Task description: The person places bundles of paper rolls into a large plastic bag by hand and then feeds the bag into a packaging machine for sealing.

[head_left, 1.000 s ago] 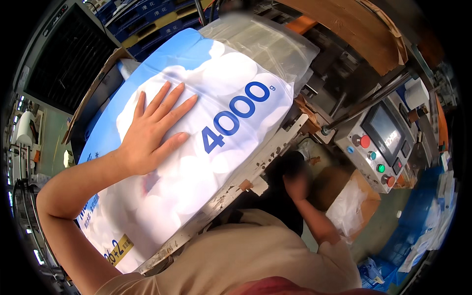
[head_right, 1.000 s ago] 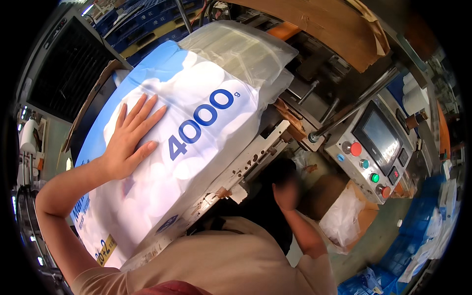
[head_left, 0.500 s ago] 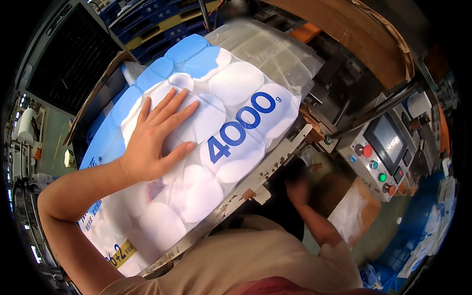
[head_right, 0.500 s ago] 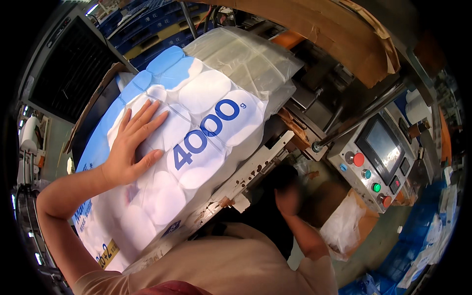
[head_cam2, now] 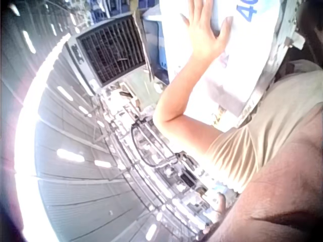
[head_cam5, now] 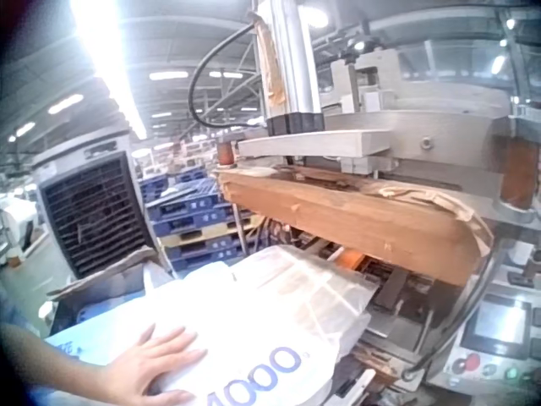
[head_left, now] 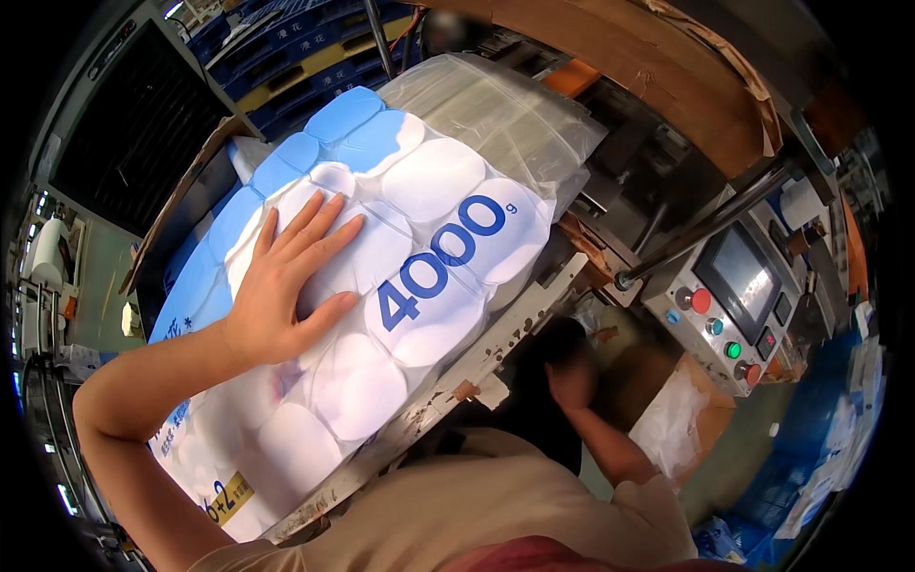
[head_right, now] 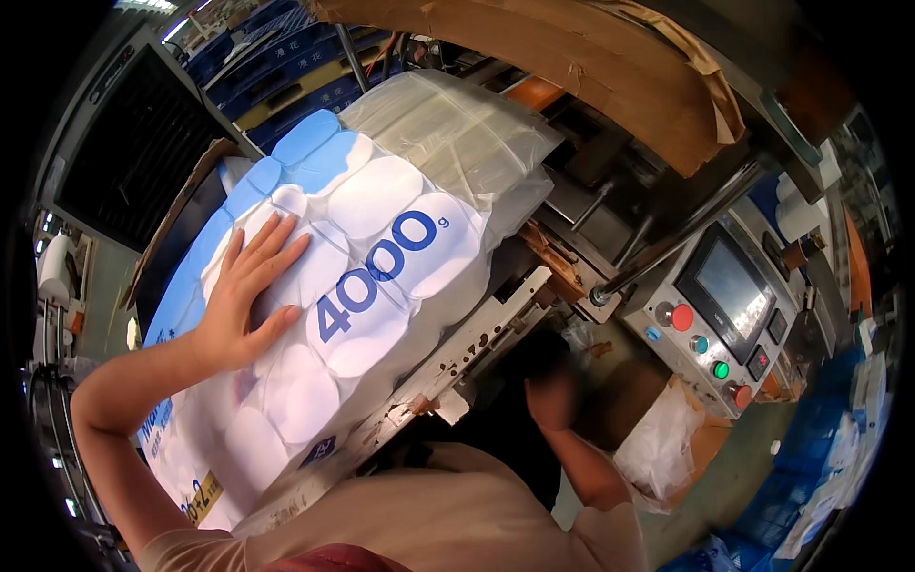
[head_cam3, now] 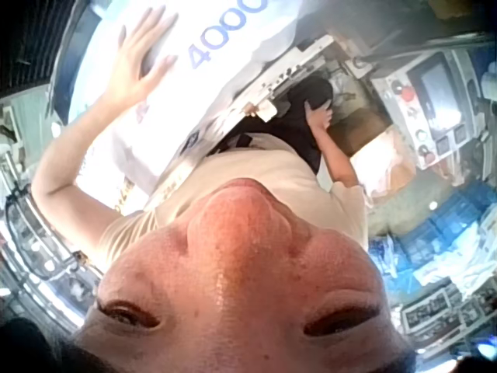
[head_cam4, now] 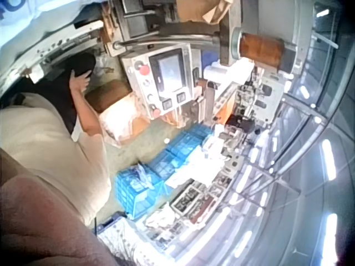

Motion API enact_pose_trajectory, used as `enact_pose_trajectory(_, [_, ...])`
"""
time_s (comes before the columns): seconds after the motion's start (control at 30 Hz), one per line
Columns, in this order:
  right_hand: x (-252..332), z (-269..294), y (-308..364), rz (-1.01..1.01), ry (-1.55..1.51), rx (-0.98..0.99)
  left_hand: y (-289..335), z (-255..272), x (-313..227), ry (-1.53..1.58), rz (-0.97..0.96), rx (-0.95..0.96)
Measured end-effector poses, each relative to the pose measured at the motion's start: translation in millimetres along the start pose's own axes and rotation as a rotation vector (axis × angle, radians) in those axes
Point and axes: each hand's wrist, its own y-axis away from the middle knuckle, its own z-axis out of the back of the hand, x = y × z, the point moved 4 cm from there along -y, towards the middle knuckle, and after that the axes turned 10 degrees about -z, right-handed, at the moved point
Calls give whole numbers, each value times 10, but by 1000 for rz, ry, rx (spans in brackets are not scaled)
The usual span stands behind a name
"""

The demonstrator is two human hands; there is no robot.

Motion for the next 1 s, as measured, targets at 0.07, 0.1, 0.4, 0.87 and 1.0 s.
enact_pose_trajectory(0.07, [40,43,-9,-42,-46,17,-1,-10,13,-6,-5,1])
enact_pose_trajectory(0.1, [40,40,-6,-51,-61,18,-6,-6,8,-4,-6,2])
enact_pose_trajectory(0.4, [-165,-104,50,-59,-4,13,-69,3,-16,-12,-13,3])
enact_pose_trajectory(0.87, [-280,-180,121,-29,13,-54,-744,-161,10,-35,-29,-109])
enact_pose_trajectory(1.0, [-480,-319,143,-68,72,-40,-721,-188,43,-43,-31,-106])
